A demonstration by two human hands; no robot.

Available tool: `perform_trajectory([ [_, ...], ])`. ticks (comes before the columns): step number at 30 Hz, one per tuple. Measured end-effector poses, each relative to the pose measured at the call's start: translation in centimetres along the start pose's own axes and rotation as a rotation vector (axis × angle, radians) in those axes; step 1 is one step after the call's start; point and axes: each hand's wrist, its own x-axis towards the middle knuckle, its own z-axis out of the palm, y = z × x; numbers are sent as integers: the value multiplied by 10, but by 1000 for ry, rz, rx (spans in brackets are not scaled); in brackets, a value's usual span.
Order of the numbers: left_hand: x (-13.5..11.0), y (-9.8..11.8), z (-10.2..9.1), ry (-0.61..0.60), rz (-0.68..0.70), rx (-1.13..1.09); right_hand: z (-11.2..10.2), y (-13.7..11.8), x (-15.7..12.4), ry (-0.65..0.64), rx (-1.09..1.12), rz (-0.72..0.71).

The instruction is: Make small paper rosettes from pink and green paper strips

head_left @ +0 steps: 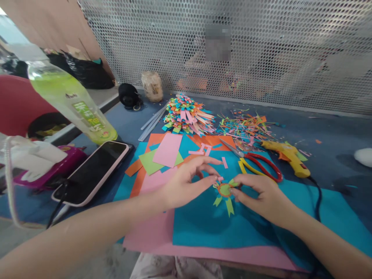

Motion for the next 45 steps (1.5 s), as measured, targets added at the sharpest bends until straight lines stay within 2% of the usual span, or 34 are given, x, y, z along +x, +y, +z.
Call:
perform_trajectory([
  [9,0,-5,0,-17,-51,-58,0,-1,0,-2,-5,-5],
  [17,2,-6,-1,65,-39,44,0,1,2,30,-42,-4],
  [21,7,-5,-4,108,-27,29,2,4,1,74,-96,-79],
  [24,14,-5,-12,192,-18,21,2,7,-2,171,-141,-198],
  [27,22,-7,-25,295,-8,172,-2,12,-3,263,-251,-333],
  [29,26,-10,-33,321,1,315,-5,16,-2,305,-373,-447],
  [32,29,-17,-41,319,47,626,-6,22,0,332,-583,-602],
  [36,31,-22,-41,203,122,992,-3,23,0,318,-711,-729],
  [40,33,-23,-39,70,67,1180,-2,19,0,250,-821,-724],
  [42,34,-23,-38,33,44,1191,-2,19,1,193,-836,-704],
  [45,34,-24,-39,11,84,1190,0,20,3,113,-815,-701],
])
